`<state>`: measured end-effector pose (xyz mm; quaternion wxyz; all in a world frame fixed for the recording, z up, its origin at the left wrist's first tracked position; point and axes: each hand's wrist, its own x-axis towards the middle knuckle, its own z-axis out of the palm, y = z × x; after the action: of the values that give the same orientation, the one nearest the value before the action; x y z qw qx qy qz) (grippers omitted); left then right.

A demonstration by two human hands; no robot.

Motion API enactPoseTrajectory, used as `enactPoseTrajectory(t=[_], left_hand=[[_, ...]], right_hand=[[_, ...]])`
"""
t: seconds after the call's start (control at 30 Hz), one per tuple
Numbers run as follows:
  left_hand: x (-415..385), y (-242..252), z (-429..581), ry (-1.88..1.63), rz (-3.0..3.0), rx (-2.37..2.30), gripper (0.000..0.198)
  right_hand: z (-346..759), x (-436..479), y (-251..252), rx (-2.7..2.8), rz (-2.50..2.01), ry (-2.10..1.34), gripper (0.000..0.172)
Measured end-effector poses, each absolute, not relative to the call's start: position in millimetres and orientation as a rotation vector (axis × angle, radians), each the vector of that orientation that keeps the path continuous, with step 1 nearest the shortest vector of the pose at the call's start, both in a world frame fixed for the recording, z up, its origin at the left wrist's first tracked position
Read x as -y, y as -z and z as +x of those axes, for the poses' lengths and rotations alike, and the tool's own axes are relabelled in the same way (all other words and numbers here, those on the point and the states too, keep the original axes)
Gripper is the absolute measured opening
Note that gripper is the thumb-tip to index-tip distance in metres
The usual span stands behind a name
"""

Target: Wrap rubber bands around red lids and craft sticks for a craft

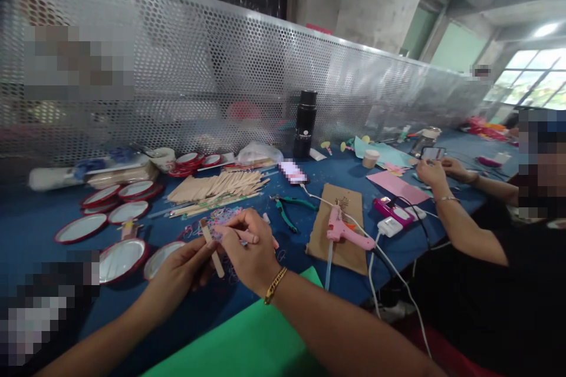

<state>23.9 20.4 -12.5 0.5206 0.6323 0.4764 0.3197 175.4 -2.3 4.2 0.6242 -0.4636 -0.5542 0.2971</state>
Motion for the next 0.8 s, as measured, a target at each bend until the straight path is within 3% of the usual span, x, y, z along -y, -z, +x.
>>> enactPoseTrajectory(t=[0.8], left_hand=[[-20.3,12.8,26.3,-0.751,1.428,-1.079,0.051]], right_hand=[[174.5,-4.2,8.4,1.313,-1.144,-0.581,0.006]])
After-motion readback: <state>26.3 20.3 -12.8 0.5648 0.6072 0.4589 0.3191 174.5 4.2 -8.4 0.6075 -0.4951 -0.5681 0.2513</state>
